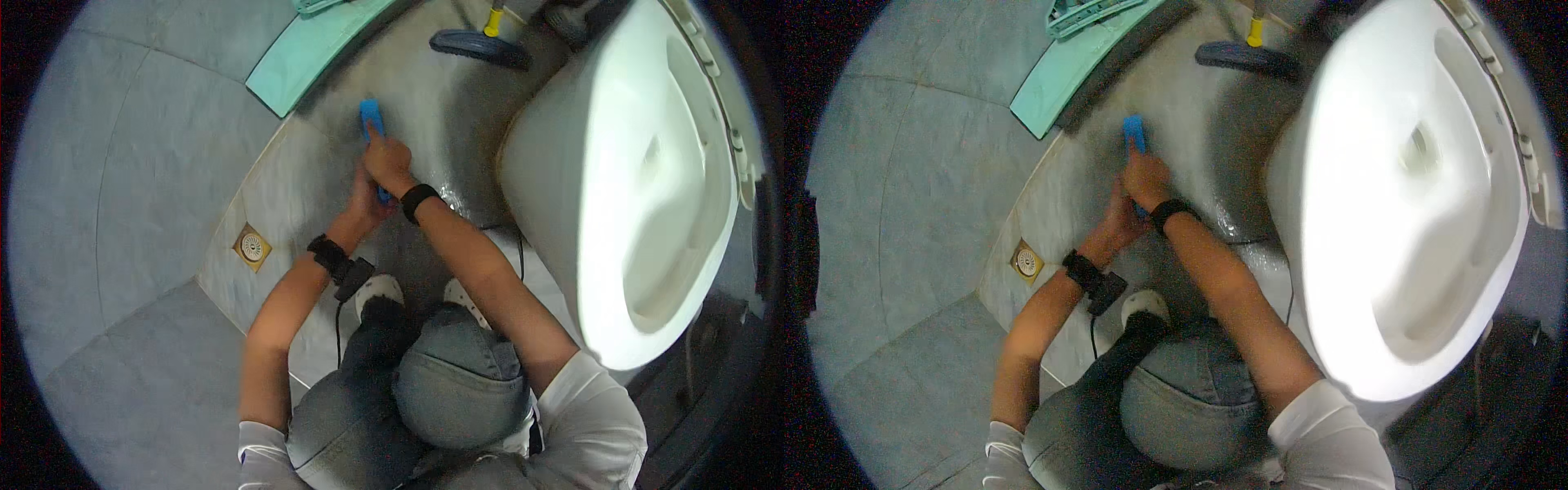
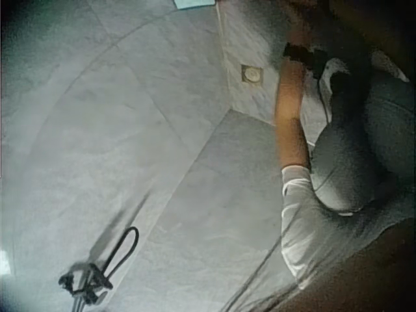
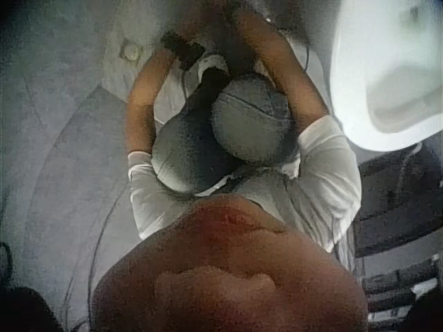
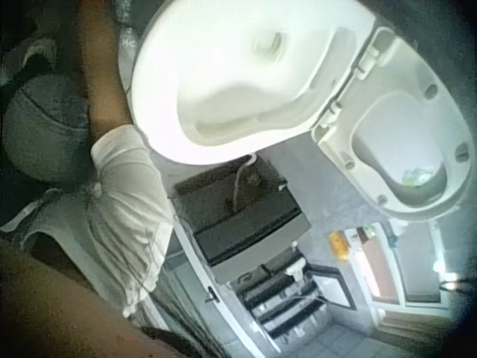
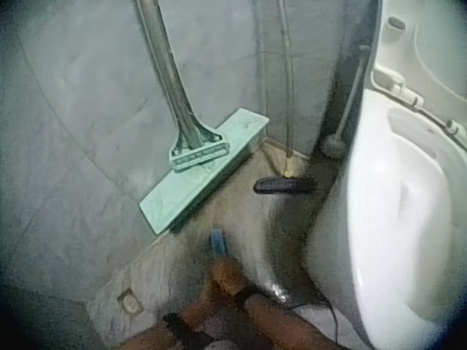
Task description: The person cleans the floor by scrubbing the area around a floor drain and near a toilet with a handheld brush, then uses a cloth at a sink to wipe down the base of a faucet.
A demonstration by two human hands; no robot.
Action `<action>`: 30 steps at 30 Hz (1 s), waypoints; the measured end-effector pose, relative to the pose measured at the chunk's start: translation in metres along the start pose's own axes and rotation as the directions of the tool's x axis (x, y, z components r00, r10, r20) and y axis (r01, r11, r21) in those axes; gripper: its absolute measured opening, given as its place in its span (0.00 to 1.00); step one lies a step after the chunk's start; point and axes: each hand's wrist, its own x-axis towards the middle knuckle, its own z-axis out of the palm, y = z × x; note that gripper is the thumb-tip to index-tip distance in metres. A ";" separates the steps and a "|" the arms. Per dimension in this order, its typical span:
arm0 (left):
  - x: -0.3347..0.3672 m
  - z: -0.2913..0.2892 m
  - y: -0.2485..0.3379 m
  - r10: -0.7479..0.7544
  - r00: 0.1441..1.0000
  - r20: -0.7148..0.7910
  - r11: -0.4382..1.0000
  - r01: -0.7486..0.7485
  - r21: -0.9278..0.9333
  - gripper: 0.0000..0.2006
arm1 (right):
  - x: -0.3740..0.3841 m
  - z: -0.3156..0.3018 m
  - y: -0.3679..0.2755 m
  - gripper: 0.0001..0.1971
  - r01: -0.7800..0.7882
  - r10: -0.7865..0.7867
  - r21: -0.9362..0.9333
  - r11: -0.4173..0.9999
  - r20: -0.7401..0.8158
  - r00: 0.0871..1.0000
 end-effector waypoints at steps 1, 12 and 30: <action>0.009 -0.006 0.002 0.050 0.999 -0.015 0.999 -0.050 -0.012 0.30 | 0.007 0.002 -0.006 0.26 0.006 -0.006 0.008 1.000 -0.001 1.000; 0.115 -0.008 0.044 0.071 0.996 -0.063 0.913 -0.039 0.407 0.18 | 0.094 -0.012 0.004 0.16 -0.158 0.150 -0.019 0.987 -0.209 0.966; 0.129 0.005 0.033 0.353 0.922 -0.159 0.935 -0.349 0.055 0.12 | 0.104 -0.006 -0.003 0.30 -0.026 0.016 -0.210 0.977 -0.045 0.999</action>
